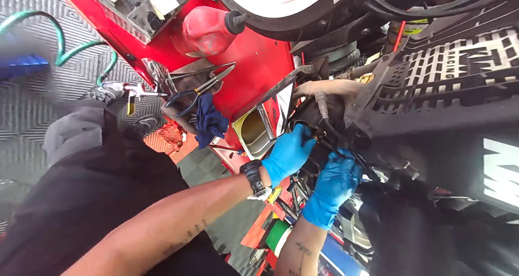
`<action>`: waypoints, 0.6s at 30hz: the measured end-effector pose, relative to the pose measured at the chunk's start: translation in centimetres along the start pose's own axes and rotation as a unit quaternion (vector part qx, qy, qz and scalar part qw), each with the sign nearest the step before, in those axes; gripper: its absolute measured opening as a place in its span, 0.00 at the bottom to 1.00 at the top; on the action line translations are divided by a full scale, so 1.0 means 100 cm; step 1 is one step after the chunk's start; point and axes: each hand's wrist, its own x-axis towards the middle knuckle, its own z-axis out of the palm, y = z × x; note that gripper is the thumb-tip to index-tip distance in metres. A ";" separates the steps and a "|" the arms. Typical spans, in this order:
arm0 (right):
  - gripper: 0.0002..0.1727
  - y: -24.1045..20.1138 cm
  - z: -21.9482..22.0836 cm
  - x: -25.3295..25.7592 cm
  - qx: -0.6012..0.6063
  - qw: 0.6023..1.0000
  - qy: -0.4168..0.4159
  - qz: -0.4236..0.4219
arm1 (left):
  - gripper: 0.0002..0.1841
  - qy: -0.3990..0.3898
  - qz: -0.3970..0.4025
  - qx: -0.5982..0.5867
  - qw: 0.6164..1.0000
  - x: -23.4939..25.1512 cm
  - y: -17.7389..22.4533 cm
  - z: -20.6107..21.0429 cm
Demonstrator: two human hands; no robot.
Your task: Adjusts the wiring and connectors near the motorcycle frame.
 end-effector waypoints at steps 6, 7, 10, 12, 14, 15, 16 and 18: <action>0.12 0.001 -0.002 0.001 0.007 1.000 -0.030 -0.007 | 0.13 -0.032 -0.034 -0.047 0.998 0.030 -0.003 0.011; 0.13 0.001 -0.001 0.002 0.008 0.999 -0.031 -0.006 | 0.12 -0.019 -0.029 -0.055 0.998 0.033 -0.006 0.015; 0.12 0.002 -0.002 0.002 0.011 0.999 -0.035 -0.008 | 0.13 0.010 -0.015 -0.069 0.997 0.033 -0.011 0.021; 0.12 0.002 -0.002 0.002 0.009 0.999 -0.038 -0.010 | 0.13 0.029 -0.005 -0.062 0.998 0.029 -0.010 0.022; 0.12 0.002 -0.002 0.002 0.003 0.999 -0.033 -0.012 | 0.14 0.050 0.019 -0.043 0.998 0.023 -0.012 0.026; 0.13 0.003 -0.001 0.003 0.007 1.000 -0.028 -0.011 | 0.15 0.058 0.034 -0.032 0.997 0.020 -0.013 0.027; 0.13 0.003 -0.002 0.003 0.009 1.000 -0.025 -0.008 | 0.15 0.062 0.047 -0.023 0.997 0.017 -0.013 0.028; 0.13 0.003 -0.002 0.004 -0.003 1.000 -0.024 -0.003 | 0.15 0.060 0.069 -0.010 0.996 0.013 -0.014 0.030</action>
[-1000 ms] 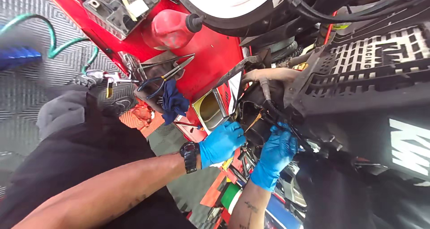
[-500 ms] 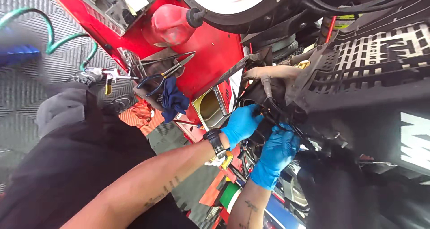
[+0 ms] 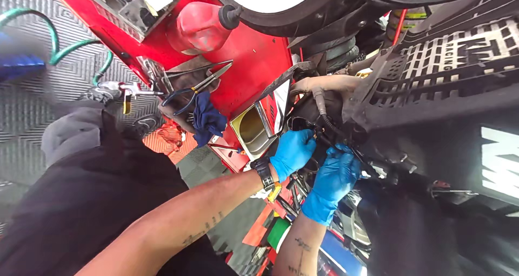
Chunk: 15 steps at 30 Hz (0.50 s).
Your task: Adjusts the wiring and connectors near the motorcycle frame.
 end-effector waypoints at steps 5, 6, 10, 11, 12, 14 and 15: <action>0.16 -0.009 0.016 -0.001 -0.120 0.992 0.023 0.028 | 0.15 -0.010 0.058 0.029 0.998 -0.017 0.006 0.009; 0.15 -0.009 0.015 -0.001 -0.126 0.991 0.016 0.027 | 0.15 -0.005 0.068 0.035 0.997 -0.020 0.006 0.011; 0.12 -0.011 0.010 -0.003 -0.128 0.991 -0.032 0.019 | 0.16 0.024 0.093 0.051 0.994 -0.025 0.006 0.014; 0.13 -0.015 0.012 -0.004 -0.155 0.987 -0.028 0.022 | 0.16 0.030 0.096 0.055 0.993 -0.025 0.008 0.013; 0.13 -0.018 0.014 -0.005 -0.210 0.977 -0.015 0.030 | 0.16 0.038 0.101 0.060 0.992 -0.026 0.009 0.012; 0.08 -0.025 0.017 -0.008 -0.342 0.939 0.011 0.046 | 0.15 0.045 0.112 0.072 0.990 -0.028 0.010 0.010; 0.07 -0.027 0.020 -0.008 -0.398 0.915 0.021 0.062 | 0.15 0.046 0.119 0.078 0.989 -0.029 0.010 0.010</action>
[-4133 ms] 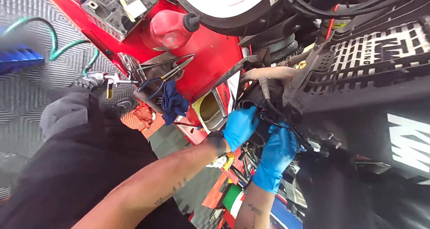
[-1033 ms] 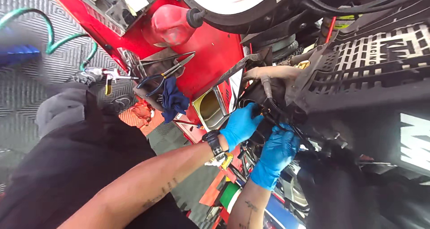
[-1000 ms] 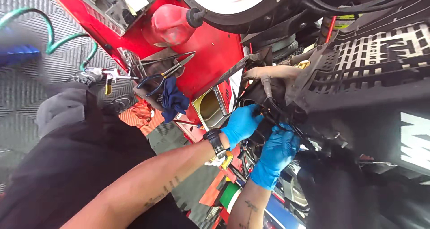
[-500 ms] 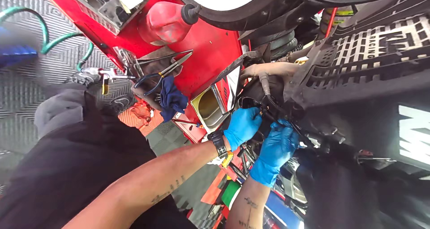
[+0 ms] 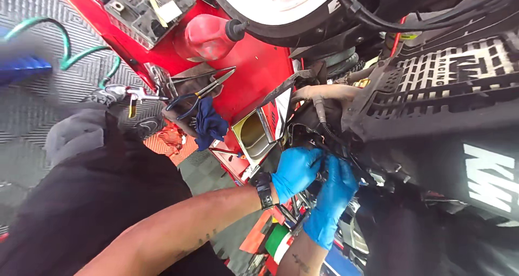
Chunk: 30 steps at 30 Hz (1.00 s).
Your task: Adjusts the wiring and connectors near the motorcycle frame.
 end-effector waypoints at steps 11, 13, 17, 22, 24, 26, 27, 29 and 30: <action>0.11 -0.017 0.008 0.010 0.034 0.992 -0.001 0.118 | 0.20 -0.046 0.151 0.064 0.985 -0.039 -0.008 -0.021; 0.13 -0.013 0.009 0.009 0.068 0.992 0.032 0.104 | 0.19 0.000 0.134 0.011 0.991 -0.039 -0.014 -0.040; 0.09 0.004 0.015 0.005 0.097 0.993 0.062 0.008 | 0.18 0.050 0.062 -0.010 0.997 -0.009 -0.022 -0.060; 0.04 0.009 0.015 0.006 -0.017 0.992 0.019 -0.123 | 0.14 0.006 0.115 0.032 0.993 0.039 -0.011 -0.045; 0.04 0.011 0.016 0.009 0.004 0.992 0.020 -0.121 | 0.13 -0.028 0.140 0.035 0.989 0.052 -0.009 -0.039; 0.06 0.012 0.018 0.010 0.035 0.994 0.033 -0.094 | 0.13 -0.056 0.159 0.051 0.984 0.055 -0.013 -0.038; 0.07 0.011 0.019 0.009 0.051 0.995 0.043 -0.074 | 0.14 -0.071 0.163 0.064 0.982 0.051 -0.016 -0.037; 0.08 0.011 0.019 0.008 0.077 0.994 0.055 -0.051 | 0.14 -0.082 0.162 0.081 0.980 0.041 -0.020 -0.034; 0.08 0.013 0.019 0.008 0.087 0.993 0.049 -0.058 | 0.14 -0.077 0.155 0.080 0.982 0.037 -0.021 -0.032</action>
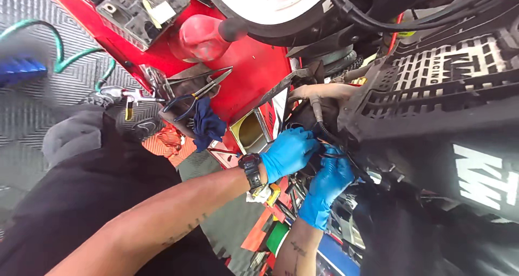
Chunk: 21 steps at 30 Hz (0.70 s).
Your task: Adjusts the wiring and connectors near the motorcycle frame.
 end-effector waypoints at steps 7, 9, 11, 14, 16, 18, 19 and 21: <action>0.08 0.011 -0.010 0.003 0.035 0.996 -0.078 -0.034 | 0.16 0.051 -0.081 0.028 0.995 0.001 0.009 0.005; 0.07 0.015 -0.012 0.002 0.033 0.995 -0.085 -0.044 | 0.12 0.022 -0.037 0.005 0.999 0.007 0.004 0.001; 0.07 0.016 -0.012 0.003 0.030 0.993 -0.098 -0.055 | 0.11 -0.001 0.003 -0.010 1.000 0.012 -0.002 0.002; 0.09 0.008 -0.013 0.003 0.036 0.990 -0.136 -0.032 | 0.10 0.048 0.009 -0.035 0.998 0.011 -0.009 0.007; 0.12 0.002 -0.015 0.002 0.086 0.982 -0.167 0.000 | 0.09 0.086 -0.016 -0.046 0.995 0.005 -0.011 0.011; 0.10 -0.001 -0.016 0.003 0.118 0.976 -0.181 0.013 | 0.09 0.104 -0.040 -0.034 0.993 -0.004 -0.011 0.013; 0.09 -0.002 -0.015 0.003 0.120 0.978 -0.170 0.015 | 0.09 0.105 -0.043 -0.014 0.993 -0.010 -0.010 0.014; 0.11 -0.001 -0.011 0.004 0.125 0.983 -0.134 0.007 | 0.09 0.089 -0.040 0.029 0.995 -0.028 -0.011 0.016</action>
